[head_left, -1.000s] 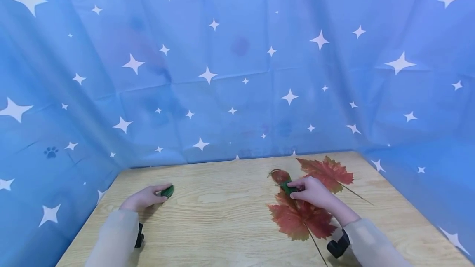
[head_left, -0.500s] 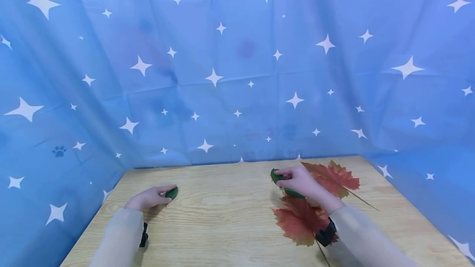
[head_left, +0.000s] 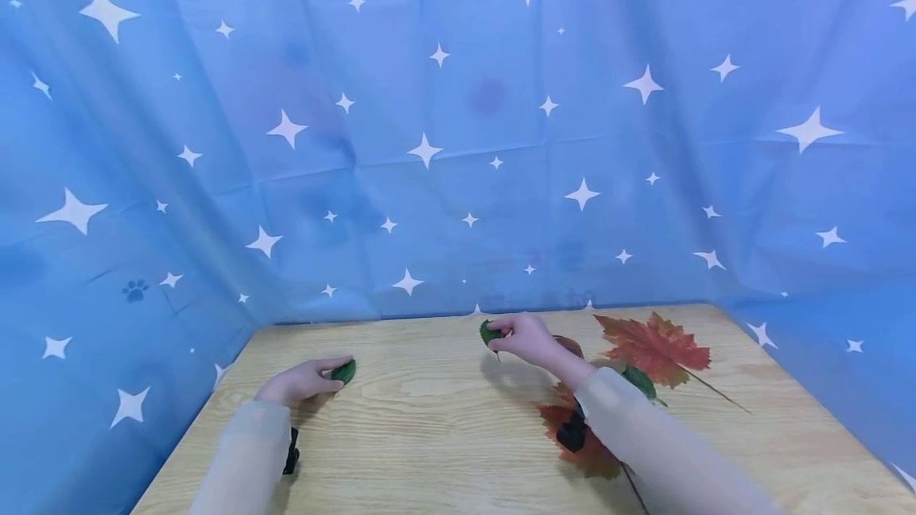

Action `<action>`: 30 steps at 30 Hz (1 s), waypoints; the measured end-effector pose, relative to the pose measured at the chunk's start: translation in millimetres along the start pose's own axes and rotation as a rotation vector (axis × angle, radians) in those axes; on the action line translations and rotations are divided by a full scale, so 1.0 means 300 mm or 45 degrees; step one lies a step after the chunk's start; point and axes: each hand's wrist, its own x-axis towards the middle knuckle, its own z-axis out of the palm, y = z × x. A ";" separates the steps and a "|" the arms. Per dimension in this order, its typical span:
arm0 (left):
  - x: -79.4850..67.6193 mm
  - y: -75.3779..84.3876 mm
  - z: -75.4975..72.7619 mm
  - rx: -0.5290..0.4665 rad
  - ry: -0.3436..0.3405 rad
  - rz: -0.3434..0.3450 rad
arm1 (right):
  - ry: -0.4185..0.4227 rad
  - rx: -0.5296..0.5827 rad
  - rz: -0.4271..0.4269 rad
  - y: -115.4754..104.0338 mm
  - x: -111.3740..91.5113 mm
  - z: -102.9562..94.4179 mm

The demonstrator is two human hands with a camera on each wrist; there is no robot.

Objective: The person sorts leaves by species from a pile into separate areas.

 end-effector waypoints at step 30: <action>0.009 0.001 0.011 0.025 0.076 -0.041 | -0.015 0.220 -0.048 -0.216 0.189 0.427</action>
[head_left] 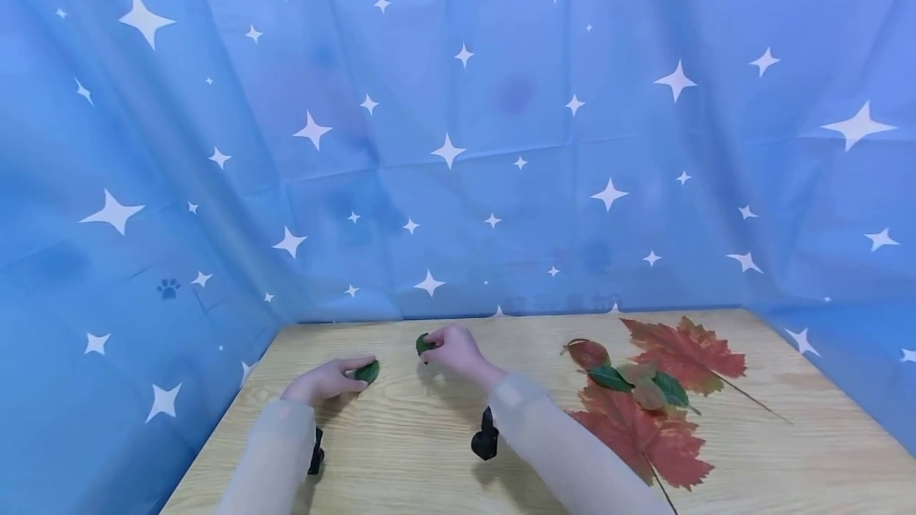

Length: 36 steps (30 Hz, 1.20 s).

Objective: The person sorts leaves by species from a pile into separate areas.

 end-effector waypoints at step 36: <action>0.014 0.000 0.002 -0.023 0.025 -0.074 | -0.012 -0.351 -0.003 0.001 0.017 0.224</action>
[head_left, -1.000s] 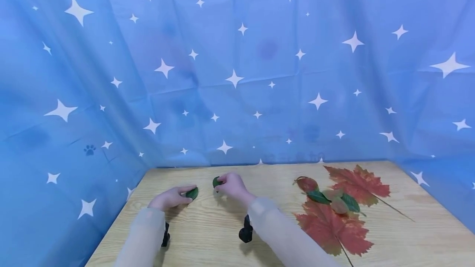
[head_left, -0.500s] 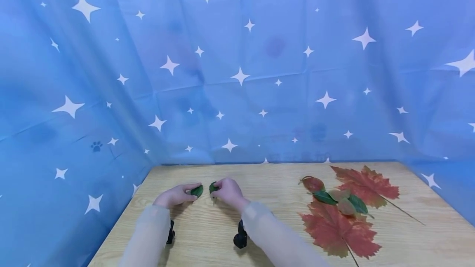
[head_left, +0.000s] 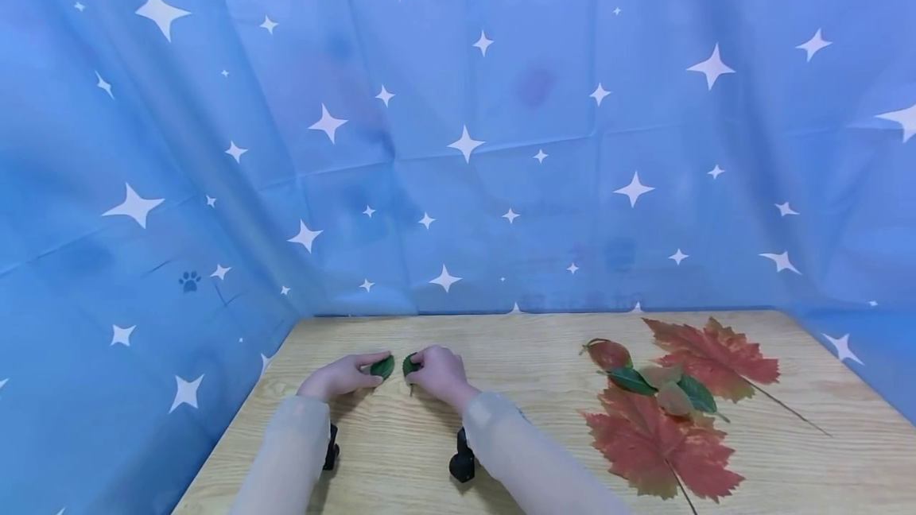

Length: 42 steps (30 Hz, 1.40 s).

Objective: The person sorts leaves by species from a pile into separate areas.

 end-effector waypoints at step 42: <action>0.008 -0.006 0.010 -0.070 -0.022 0.057 | -0.095 0.275 0.030 0.002 -0.032 -0.060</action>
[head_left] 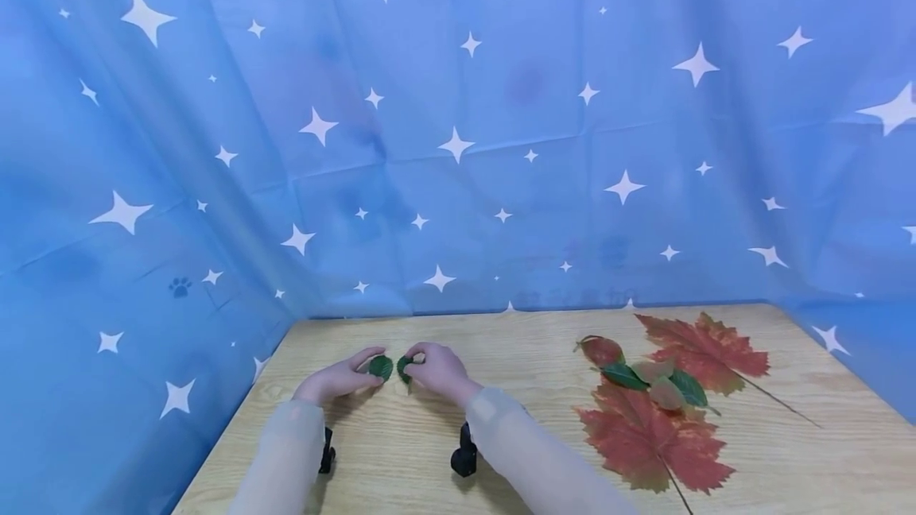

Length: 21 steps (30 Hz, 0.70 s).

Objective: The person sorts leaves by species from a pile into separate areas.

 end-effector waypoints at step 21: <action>-0.010 0.067 -0.057 0.079 0.203 0.177 | -0.014 -0.081 -0.170 0.075 -0.314 -0.440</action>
